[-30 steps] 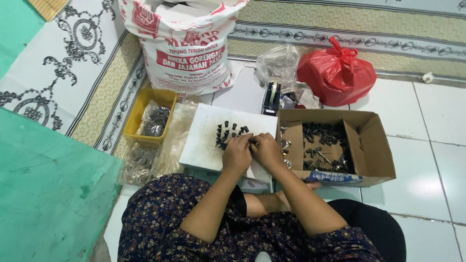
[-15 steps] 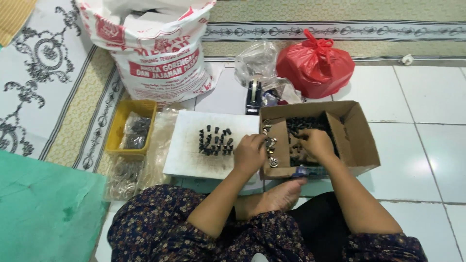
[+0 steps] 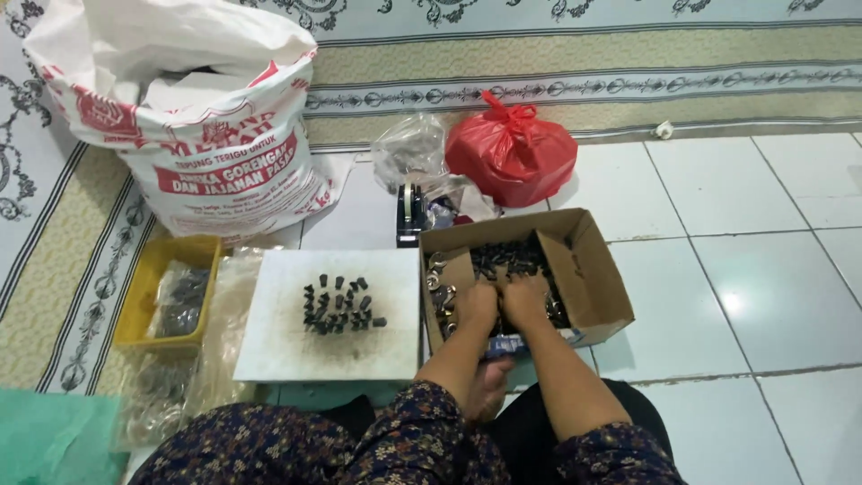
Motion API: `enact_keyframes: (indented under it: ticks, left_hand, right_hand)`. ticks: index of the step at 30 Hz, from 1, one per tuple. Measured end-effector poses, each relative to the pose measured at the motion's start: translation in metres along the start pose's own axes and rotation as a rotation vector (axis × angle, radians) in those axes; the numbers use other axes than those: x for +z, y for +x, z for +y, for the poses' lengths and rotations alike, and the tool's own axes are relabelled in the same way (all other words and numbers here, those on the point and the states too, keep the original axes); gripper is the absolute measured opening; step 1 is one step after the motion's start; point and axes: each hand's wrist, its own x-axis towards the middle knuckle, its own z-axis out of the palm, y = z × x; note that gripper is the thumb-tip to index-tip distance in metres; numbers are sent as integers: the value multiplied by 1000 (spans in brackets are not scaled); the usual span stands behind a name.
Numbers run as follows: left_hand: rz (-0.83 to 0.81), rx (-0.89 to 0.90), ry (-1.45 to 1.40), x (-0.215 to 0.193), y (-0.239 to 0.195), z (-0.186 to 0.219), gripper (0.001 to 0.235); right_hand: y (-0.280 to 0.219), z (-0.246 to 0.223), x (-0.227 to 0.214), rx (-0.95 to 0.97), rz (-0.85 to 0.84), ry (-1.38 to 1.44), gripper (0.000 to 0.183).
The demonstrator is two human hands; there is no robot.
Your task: The person sits on the floor and repeatedly picks up small black plastic parts and metal rings from a cardboard box. They connect the parts by hand and place the assembled units onto a white foam board. The process continues with the person handling the components one at a time.
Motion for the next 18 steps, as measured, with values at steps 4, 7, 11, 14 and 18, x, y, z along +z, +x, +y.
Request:
enact_keyframes:
  ticks: [4, 7, 11, 14, 18]
  left_hand:
    - [100, 56, 166, 8, -9, -1, 13]
    - [76, 32, 91, 4, -13, -2, 13]
    - [176, 73, -37, -1, -19, -7, 6]
    - [237, 53, -219, -35, -33, 4, 6]
    - [254, 109, -395, -78, -56, 10, 24]
  right_hand:
    - [-3, -5, -11, 80, -126, 67, 24]
    - [4, -1, -1, 110, -162, 137, 24]
    - [-6, -5, -31, 288, -189, 439, 24]
    - [-9, 3, -50, 367, -165, 697, 24]
    - [-19, 7, -74, 472, -117, 1141, 32]
